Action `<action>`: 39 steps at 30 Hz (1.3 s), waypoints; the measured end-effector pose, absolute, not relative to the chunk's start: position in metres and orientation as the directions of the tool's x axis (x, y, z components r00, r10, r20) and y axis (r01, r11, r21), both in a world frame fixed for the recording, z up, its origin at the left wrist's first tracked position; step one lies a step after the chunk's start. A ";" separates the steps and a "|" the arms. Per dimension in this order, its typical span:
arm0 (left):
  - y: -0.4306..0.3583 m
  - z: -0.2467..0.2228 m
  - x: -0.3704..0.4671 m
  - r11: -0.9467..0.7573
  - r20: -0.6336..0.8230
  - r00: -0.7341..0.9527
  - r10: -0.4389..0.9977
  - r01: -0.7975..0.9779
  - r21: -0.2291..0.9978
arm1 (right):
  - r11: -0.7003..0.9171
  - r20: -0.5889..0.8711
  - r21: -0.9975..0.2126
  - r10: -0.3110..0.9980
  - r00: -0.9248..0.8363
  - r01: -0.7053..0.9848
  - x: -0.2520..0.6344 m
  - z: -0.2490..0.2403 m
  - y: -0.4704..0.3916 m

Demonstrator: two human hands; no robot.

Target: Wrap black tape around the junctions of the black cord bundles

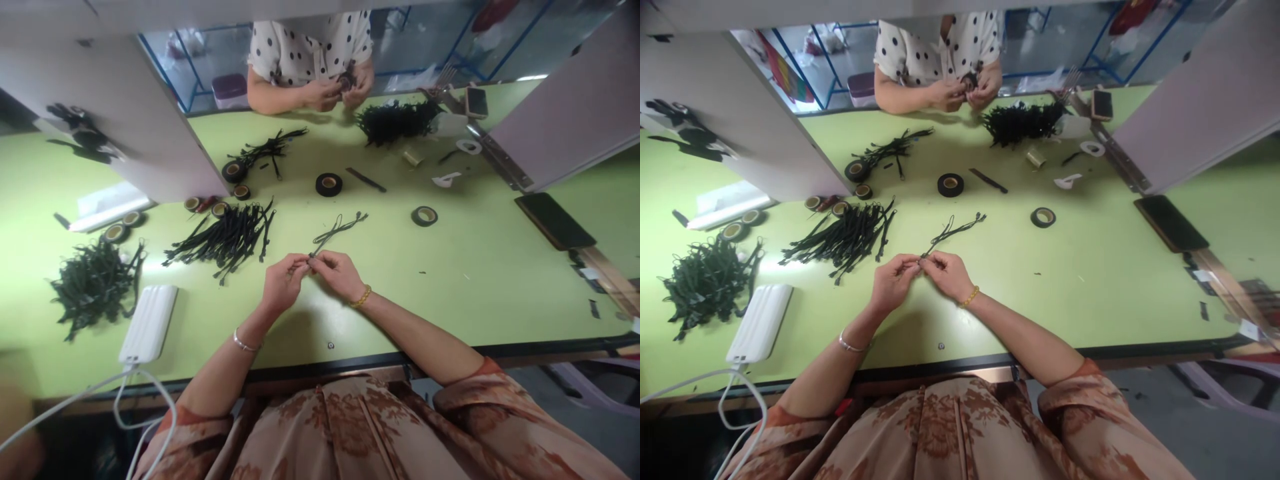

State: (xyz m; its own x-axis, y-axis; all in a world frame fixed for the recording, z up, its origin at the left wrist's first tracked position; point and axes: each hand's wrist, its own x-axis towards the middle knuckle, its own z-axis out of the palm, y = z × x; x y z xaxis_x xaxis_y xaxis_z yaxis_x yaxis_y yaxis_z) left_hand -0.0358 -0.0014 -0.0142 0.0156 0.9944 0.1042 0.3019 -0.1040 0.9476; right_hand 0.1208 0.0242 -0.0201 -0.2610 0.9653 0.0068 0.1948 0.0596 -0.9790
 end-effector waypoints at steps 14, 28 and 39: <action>0.007 -0.027 -0.035 0.095 -0.095 -0.085 0.992 -0.010 0.995 | 0.269 0.173 -0.916 0.934 -0.312 0.298 0.121 -0.020 0.019; 0.007 -0.011 -0.047 -0.095 0.022 0.200 0.979 0.363 0.927 | -0.596 -0.360 -0.709 0.766 -0.532 -0.377 0.143 -0.023 0.044; 0.008 -0.026 -0.044 0.177 -0.186 0.064 0.980 0.123 0.976 | 0.081 0.086 -0.996 0.911 -0.404 -0.029 0.131 -0.024 0.027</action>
State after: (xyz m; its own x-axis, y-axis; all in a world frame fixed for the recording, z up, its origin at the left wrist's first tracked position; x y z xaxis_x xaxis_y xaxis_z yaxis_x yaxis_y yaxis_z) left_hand -0.0440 0.0085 -0.0256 0.0641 0.9804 -0.1862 0.1234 0.1773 0.9764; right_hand 0.1315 0.0274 -0.0240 -0.4035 0.9109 0.0857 -0.0288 0.0810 -0.9963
